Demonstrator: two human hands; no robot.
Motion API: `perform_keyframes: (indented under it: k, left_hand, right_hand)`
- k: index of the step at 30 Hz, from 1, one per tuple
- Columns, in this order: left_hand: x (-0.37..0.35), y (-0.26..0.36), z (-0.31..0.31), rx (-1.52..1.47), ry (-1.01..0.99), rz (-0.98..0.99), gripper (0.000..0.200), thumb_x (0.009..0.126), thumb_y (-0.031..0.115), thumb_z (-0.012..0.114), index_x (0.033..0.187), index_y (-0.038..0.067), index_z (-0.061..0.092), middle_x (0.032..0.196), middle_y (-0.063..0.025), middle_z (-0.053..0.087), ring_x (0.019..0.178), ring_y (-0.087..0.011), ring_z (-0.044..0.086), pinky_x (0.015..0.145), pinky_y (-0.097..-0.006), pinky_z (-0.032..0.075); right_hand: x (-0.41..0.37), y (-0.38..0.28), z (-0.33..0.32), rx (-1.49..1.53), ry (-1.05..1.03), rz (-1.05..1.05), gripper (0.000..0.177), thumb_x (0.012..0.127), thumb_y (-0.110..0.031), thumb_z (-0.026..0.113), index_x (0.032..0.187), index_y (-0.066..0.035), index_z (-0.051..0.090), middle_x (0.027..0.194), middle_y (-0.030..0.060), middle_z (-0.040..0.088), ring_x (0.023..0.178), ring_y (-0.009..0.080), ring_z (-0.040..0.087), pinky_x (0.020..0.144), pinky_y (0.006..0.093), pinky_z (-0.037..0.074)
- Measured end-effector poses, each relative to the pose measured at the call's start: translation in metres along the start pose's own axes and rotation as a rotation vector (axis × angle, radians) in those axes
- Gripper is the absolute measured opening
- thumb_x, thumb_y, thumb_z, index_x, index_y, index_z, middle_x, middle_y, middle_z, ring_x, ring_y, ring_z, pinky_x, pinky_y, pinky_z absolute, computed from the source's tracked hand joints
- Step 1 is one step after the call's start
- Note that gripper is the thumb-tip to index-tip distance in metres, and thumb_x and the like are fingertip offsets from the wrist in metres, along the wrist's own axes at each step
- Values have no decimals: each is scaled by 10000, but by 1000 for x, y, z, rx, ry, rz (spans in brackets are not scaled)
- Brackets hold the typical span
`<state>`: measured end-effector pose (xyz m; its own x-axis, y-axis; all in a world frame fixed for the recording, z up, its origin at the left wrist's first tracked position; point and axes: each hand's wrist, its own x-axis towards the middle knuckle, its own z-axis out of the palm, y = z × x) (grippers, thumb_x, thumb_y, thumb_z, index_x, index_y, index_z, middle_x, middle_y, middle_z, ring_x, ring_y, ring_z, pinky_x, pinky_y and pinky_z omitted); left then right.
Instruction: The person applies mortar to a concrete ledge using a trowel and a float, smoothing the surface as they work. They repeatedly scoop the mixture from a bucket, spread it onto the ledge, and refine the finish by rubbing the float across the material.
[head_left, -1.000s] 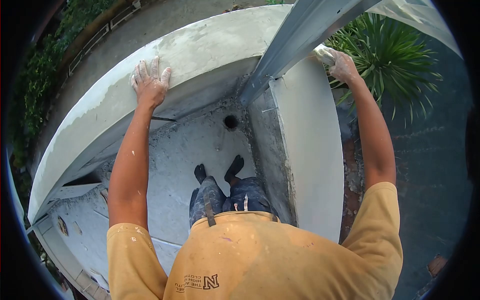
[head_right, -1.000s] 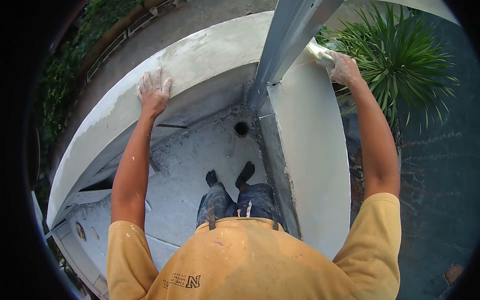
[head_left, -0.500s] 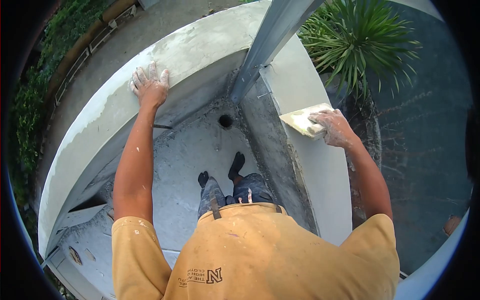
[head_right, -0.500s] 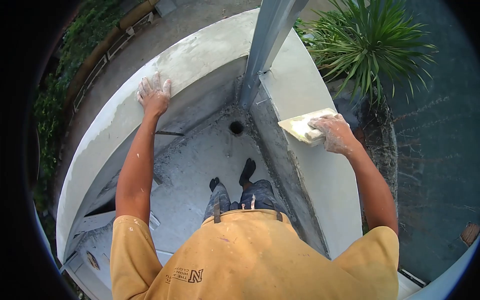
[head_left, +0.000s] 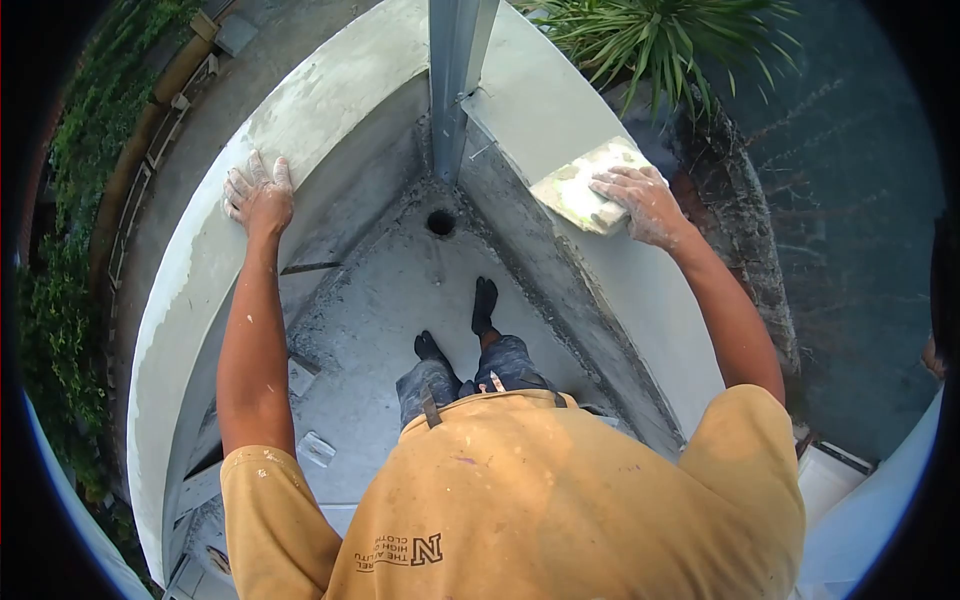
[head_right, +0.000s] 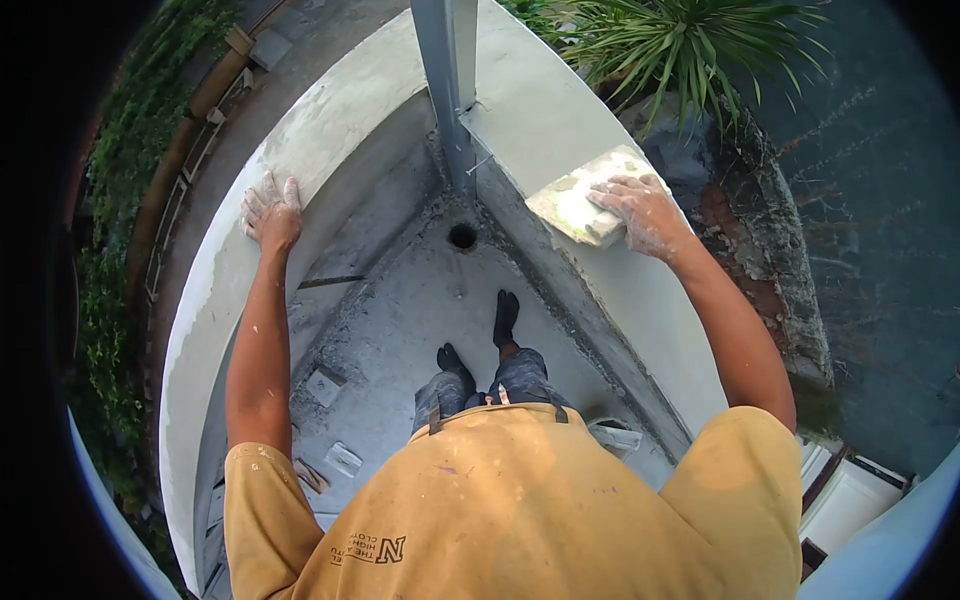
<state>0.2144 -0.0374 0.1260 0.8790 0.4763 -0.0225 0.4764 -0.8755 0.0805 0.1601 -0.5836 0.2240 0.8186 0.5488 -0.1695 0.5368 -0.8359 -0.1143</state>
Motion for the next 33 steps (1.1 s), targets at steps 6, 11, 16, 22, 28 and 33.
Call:
perform_keyframes:
  k: [6,11,16,22,28,33]
  left_hand:
    - [-3,4,-9,-20,-26,-2,688,947,582,306,1503,181,240,1542,-246,143,1442,-394,59,1138,-530,5]
    - [-6,6,-14,-38,-42,-17,686,947,575,315,1503,179,240,1545,-243,133,1444,-389,50,1139,-526,3]
    - [-3,4,-11,-37,-25,-15,678,951,569,312,1502,181,240,1548,-240,126,1444,-389,43,1139,-524,1]
    - [-4,6,-12,-22,-27,-18,680,954,565,308,1502,169,240,1547,-238,130,1444,-385,47,1138,-523,7]
    - [-6,6,-14,4,-9,-24,679,956,567,303,1505,172,237,1545,-237,137,1444,-382,49,1137,-526,11]
    - [-1,3,-4,30,7,-15,682,953,585,291,1504,187,242,1544,-236,145,1442,-387,64,1134,-533,21]
  right_hand:
    - [-120,-28,-26,39,-131,391,555,641,-13,637,1183,-131,610,1236,89,610,1202,255,522,967,399,382]
    - [-38,2,-44,278,236,611,445,671,-85,603,1116,-58,610,950,221,663,920,399,625,819,441,499]
    - [100,10,-34,37,177,659,345,687,-118,623,1008,7,634,928,239,672,916,376,652,832,432,517]
    - [121,-66,-1,-57,46,373,273,687,-112,632,937,-3,626,862,217,662,888,366,652,798,447,522]
    - [125,19,-52,8,32,363,368,654,-95,643,1018,-66,601,899,181,673,878,357,646,791,456,502]
    - [152,67,-32,12,-43,137,448,654,-31,621,1093,-123,618,1019,111,675,975,318,620,860,443,444]
